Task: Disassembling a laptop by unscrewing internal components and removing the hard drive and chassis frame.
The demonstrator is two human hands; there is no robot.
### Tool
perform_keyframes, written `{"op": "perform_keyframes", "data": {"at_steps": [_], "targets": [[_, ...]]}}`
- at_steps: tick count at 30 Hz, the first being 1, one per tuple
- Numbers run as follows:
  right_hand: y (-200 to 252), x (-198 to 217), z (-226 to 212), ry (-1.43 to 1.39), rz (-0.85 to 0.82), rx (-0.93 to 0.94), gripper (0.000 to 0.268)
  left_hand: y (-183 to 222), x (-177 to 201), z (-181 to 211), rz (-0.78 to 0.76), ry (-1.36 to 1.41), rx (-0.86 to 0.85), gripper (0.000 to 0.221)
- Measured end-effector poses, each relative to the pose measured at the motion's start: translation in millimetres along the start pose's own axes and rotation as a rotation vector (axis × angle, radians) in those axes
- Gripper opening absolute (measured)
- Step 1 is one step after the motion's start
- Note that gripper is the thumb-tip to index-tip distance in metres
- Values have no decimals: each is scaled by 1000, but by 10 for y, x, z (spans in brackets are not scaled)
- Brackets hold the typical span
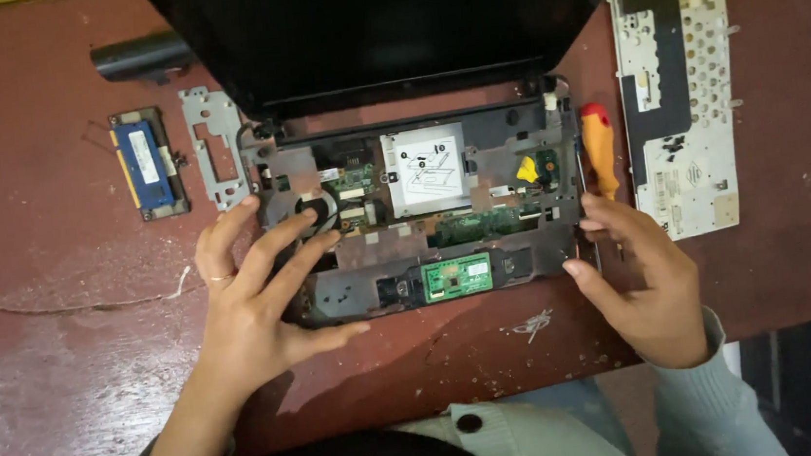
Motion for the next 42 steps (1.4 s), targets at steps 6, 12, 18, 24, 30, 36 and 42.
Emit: {"op": "perform_keyframes", "data": {"at_steps": [6, 12, 18, 24, 30, 36, 42], "targets": [[24, 175, 196, -456, -1, -67, 58, -42, 127, 131, 2, 18, -41, 78], [-9, 430, 645, -1022, -109, -223, 51, -276, 178, 372, -95, 22, -97, 84], [-130, 774, 485, -1034, -366, -42, 64, -652, 72, 618, -155, 62, -176, 83], [166, 1026, 881, -1085, -283, -163, 42, -1109, -86, 865, -252, 108, -228, 80], [368, 1281, 1095, -1184, -144, -78, 45, -1529, -228, 1076, -264, 32, -361, 88], [665, 1454, 1419, -1328, 38, -97, 56, -1834, -271, 1254, -235, 114, -390, 101], [1144, 1651, 1686, -1278, 282, -219, 60, -1925, -352, 1240, -132, 116, -359, 109]]}}
Point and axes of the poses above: each hand's wrist, its own y-axis away from the middle knuckle, its own x-axis out of the back of the hand, z = x × y, the point moved 7 cm from there along -y, towards the middle knuckle, and after that the axes turned 11 degrees about -z, right-handed, at the moved point
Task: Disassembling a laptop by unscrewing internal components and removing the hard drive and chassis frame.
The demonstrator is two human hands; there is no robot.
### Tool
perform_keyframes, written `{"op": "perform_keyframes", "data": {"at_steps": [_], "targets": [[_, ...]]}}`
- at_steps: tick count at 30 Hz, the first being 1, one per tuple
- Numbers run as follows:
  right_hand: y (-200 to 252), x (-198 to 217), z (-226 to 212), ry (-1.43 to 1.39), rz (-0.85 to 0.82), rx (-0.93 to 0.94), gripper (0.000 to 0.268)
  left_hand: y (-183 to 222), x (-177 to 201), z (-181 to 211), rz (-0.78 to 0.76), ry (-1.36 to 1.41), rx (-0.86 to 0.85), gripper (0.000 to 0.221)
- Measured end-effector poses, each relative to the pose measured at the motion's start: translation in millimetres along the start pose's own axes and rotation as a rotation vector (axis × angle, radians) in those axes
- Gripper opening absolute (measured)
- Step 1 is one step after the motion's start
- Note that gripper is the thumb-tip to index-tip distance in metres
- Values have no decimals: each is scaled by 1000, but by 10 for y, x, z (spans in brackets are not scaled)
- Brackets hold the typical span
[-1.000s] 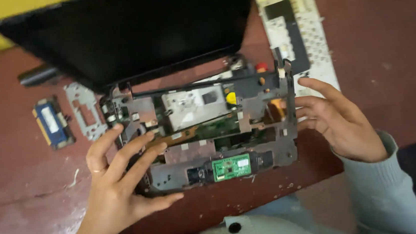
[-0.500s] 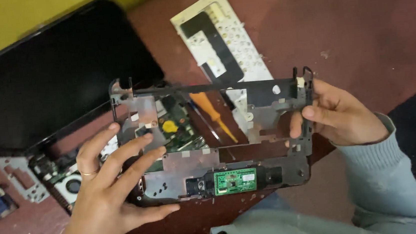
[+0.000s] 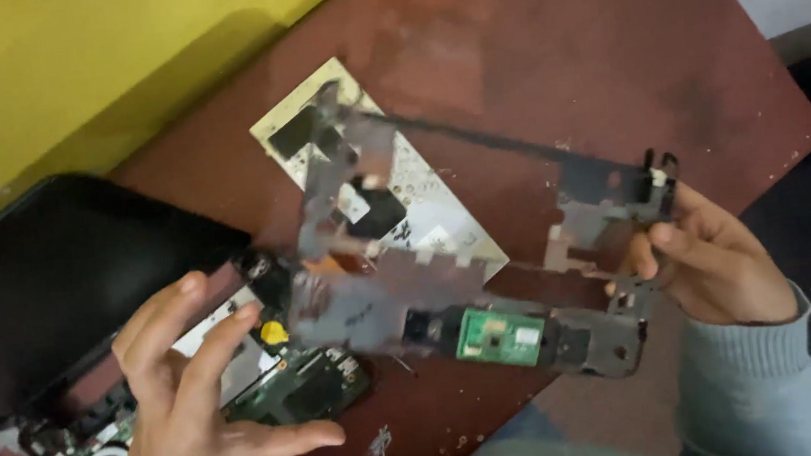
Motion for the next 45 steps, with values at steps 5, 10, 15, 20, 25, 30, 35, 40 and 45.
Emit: {"op": "perform_keyframes", "data": {"at_steps": [5, 10, 15, 20, 25, 30, 35, 40, 45], "targets": [[167, 512, 17, 18, 177, 95, 48, -26, -155, -85, -67, 1, -2, 109], [-56, 552, 37, -21, 109, 173, 36, -50, -295, -141, -124, 7, -14, 99], [-146, 785, 257, -56, 220, 133, 41, -55, -337, -189, -159, 38, 28, 91], [-204, 742, 236, -90, 233, 128, 43, -35, -402, -253, -194, 71, 72, 84], [-203, 802, 328, -59, 335, 99, 34, -80, -400, -246, -198, 69, 57, 77], [-158, 747, 412, 71, 546, -50, 31, -112, -376, -246, -201, 93, 36, 70], [-182, 443, 229, 140, 687, -103, 42, -72, -294, -262, -184, 72, 57, 59], [-86, 312, 104, 269, 778, -194, 53, -14, -271, -281, -173, 82, 70, 54], [-127, 174, 22, 207, 770, -242, 51, 1, -187, -274, -147, 114, 80, 42]]}}
Point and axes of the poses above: each hand's wrist, its own y-axis away from the middle knuckle, its own x-axis out of the back of the hand, z = x × y, the point moved 7 cm from there along -y, towards the middle knuckle, and after that the axes turned 11 degrees about -z, right-handed, at the moved point
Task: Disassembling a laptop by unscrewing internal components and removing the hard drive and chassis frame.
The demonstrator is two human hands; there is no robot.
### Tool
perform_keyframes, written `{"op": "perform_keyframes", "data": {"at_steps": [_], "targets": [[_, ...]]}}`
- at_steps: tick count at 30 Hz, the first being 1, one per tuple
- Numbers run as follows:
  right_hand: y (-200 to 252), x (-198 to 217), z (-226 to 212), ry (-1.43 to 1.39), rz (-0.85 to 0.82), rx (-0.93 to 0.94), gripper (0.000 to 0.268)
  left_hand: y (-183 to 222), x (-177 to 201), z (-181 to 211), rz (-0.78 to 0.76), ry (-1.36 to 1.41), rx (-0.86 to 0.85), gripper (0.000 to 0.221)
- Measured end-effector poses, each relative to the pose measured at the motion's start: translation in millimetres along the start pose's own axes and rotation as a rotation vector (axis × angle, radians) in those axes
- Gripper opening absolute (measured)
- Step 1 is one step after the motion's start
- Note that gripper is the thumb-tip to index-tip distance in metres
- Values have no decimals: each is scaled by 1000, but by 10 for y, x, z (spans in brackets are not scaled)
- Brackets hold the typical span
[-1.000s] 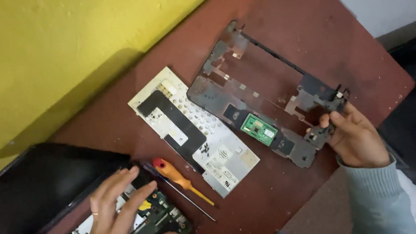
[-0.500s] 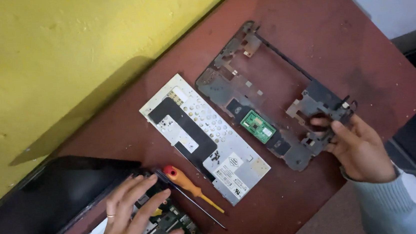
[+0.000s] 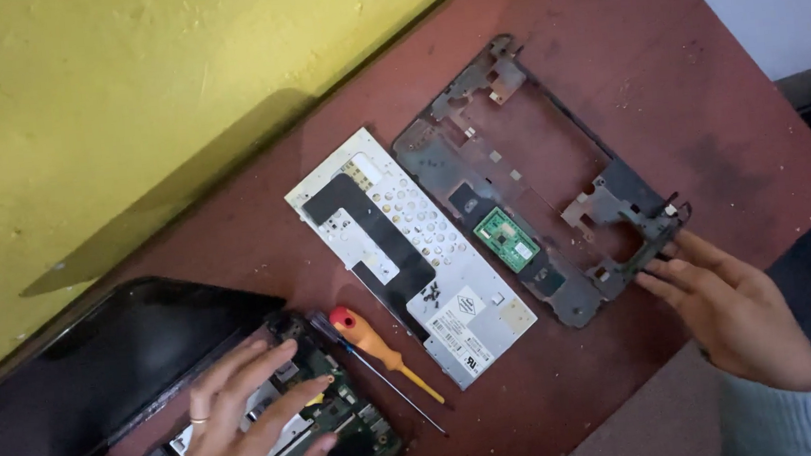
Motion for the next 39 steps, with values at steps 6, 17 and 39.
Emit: {"op": "perform_keyframes", "data": {"at_steps": [6, 17, 39], "targets": [[274, -97, -176, 90, 90, -51, 54, 81, 211, 12, 53, -69, 117, 33], [360, -111, -67, -37, 27, -10, 58, 294, 270, 46, 158, -85, 193, 28], [991, -1265, 62, 586, -408, 724, 48, 1687, 93, -126, 168, -106, 251, 52]]}}
Point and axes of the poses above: each hand's wrist, its own y-axis away from the middle knuckle, its own x-axis out of the back of the hand, z = x × y, the point moved 7 cm from there along -y, towards the middle knuckle, and after that the axes turned 11 degrees about -z, right-handed, at the moved point
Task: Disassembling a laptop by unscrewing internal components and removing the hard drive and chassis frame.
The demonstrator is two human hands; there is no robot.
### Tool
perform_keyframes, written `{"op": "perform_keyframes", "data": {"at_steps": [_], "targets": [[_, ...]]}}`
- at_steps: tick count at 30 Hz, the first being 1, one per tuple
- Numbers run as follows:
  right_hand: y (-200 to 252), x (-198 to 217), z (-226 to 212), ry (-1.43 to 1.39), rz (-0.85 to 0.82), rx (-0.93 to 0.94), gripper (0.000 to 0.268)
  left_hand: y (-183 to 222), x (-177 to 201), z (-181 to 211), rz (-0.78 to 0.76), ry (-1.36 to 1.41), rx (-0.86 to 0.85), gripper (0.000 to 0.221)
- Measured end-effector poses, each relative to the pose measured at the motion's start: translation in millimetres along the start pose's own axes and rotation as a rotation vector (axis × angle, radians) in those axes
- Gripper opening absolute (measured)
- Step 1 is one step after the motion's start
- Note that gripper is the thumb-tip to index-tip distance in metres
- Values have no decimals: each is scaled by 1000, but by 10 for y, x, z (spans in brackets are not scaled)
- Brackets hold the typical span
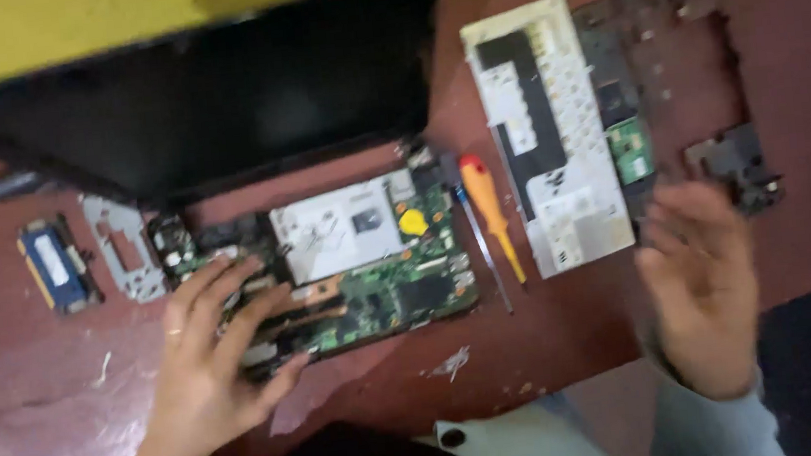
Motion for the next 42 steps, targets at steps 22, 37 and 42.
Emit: {"op": "perform_keyframes", "data": {"at_steps": [22, 37, 42], "targets": [[-749, -1096, -229, 718, -314, -93, 49, 197, -387, -70, -65, -224, -148, 59], [-153, -1167, -551, 62, -127, 720, 79, 151, -397, -70, -102, -275, -120, 59], [-135, -1181, -638, 247, -71, 782, 70, 143, -394, -68, -105, -284, -113, 57]]}}
Point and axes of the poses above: each hand's wrist, its own y-axis away from the middle knuckle, its own x-axis out of the back of the hand, z = x × y, the point moved 7 cm from there along -y, towards the middle knuckle, and after that the axes turned 11 degrees about -z, right-handed, at the moved point
